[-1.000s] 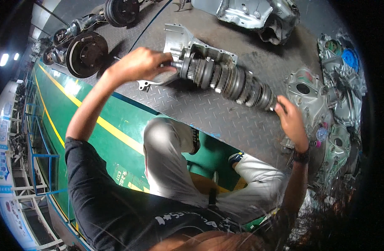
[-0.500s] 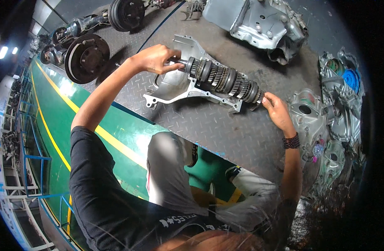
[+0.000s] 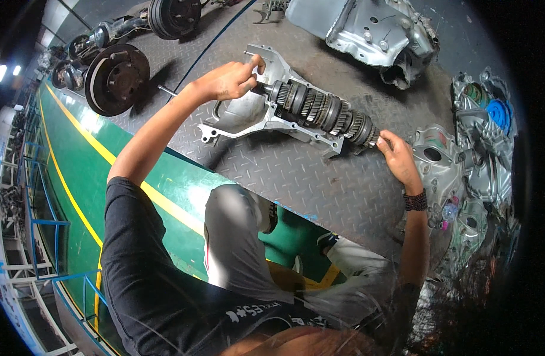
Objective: The person assembles a gearbox by inserting a gear shaft into a metal casing on a workbench. They rotate the shaft to check alignment and fit, then remove it to inspect the components before reinserting it. The person also handles a small white box and a smartphone during the process.
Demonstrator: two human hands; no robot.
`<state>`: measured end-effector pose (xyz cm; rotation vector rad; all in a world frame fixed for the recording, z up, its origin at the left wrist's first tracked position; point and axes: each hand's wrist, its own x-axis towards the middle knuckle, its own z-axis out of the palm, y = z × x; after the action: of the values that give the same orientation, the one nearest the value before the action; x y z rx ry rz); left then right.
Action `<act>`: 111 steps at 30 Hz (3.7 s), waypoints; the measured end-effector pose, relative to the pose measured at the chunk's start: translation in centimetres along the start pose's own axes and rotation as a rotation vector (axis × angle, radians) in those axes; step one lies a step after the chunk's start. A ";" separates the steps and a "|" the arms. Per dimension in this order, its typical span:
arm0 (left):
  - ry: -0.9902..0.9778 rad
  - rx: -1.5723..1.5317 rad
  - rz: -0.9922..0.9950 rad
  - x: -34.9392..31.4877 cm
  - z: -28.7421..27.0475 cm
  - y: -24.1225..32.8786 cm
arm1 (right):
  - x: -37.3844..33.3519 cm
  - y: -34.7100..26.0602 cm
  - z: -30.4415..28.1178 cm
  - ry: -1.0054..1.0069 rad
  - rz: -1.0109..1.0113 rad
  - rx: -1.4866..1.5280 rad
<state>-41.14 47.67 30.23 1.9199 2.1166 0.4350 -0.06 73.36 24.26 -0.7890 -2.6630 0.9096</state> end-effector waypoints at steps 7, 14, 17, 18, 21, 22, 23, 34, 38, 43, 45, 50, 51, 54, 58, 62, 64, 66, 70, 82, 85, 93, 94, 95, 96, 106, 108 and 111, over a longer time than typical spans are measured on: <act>0.008 -0.005 -0.037 0.0 0.8 -0.3 | -0.5 -1.8 -0.8 -0.026 0.026 -0.049; 0.031 -0.024 -0.055 0.1 1.4 -0.6 | -0.7 -1.8 -0.7 -0.056 0.067 -0.083; 0.015 -0.029 -0.085 0.0 1.3 -0.3 | -1.0 -1.8 -0.4 0.004 0.022 -0.068; 0.013 -0.034 -0.094 -0.1 1.3 -0.4 | -1.1 -2.0 -0.3 0.006 0.016 -0.053; 0.079 -0.024 -0.094 0.2 1.4 -0.1 | -1.2 -2.1 -0.5 -0.032 0.063 -0.080; 0.104 -0.033 -0.083 0.0 1.6 0.0 | -1.3 -2.2 -0.2 0.000 0.052 -0.061; 0.129 -0.041 -0.070 0.2 1.3 0.0 | -1.5 -2.3 0.1 0.031 0.041 -0.041; 0.243 -0.020 0.000 0.0 -1.1 0.3 | -1.1 -2.4 0.2 0.038 0.028 -0.002; 0.224 0.015 -0.089 0.0 -2.5 1.3 | 0.4 -2.4 0.0 -0.007 0.040 0.015; 0.226 -0.023 -0.080 -1.0 -1.9 0.0 | 0.5 -3.3 1.6 0.062 -0.005 -0.003; 0.214 -0.014 -0.110 -1.1 -1.8 0.3 | 0.5 -3.5 1.6 0.082 -0.008 -0.022; 0.236 -0.020 -0.095 -1.0 -1.7 0.6 | 1.1 -2.9 1.5 0.011 0.012 0.024; 0.228 -0.033 -0.111 -0.9 -1.9 0.6 | 1.1 -3.2 1.5 0.014 0.009 0.010; 0.242 -0.024 -0.101 -1.5 -2.2 -0.9 | 1.4 -3.6 2.3 0.047 -0.012 0.017; 0.243 -0.027 -0.166 -1.8 -2.6 -1.3 | 2.2 -4.2 2.7 0.039 0.004 0.026; 0.271 -0.023 -0.147 -1.9 -2.7 -1.7 | 2.3 -4.7 3.1 0.034 0.004 0.028; 0.284 -0.018 -0.164 -1.6 -2.6 -1.6 | 2.2 -4.5 3.1 0.032 -0.001 0.035; 0.266 -0.027 -0.166 -1.3 -2.3 -1.2 | 1.9 -3.7 3.0 0.039 -0.017 0.031; 0.278 -0.017 -0.180 -1.3 -2.1 -1.0 | 1.8 -3.4 2.7 0.009 -0.030 0.071; 0.264 -0.084 -0.131 -0.1 0.6 1.4 | -0.2 -1.9 -0.2 -0.010 0.055 0.031; 0.214 -0.078 -0.172 0.8 1.5 2.2 | -0.5 0.4 0.2 -0.041 0.082 0.076; 0.212 -0.043 -0.174 0.5 2.1 0.9 | -0.6 -0.8 0.9 -0.037 0.112 0.050; 0.231 -0.028 -0.164 0.3 2.0 1.0 | -0.5 -0.8 1.3 0.000 0.084 0.055; 0.250 -0.013 -0.156 0.2 1.9 0.9 | -0.7 -0.5 1.7 0.035 0.056 0.061; 0.226 0.000 -0.190 0.3 1.9 1.0 | -0.9 0.1 2.1 0.070 0.026 0.068; 0.191 -0.009 -0.217 -0.1 1.4 2.0 | -1.3 0.3 1.9 -0.002 0.041 0.227; 0.197 -0.042 -0.204 -0.5 1.7 1.9 | -1.5 0.8 2.1 -0.007 0.020 0.221; 0.283 0.172 -0.224 -1.0 2.2 0.8 | -1.6 1.1 2.2 -0.028 -0.014 0.296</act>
<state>-39.44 46.86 28.46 1.7641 2.5944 0.5184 0.92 72.12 21.85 -0.6899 -2.4700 1.2808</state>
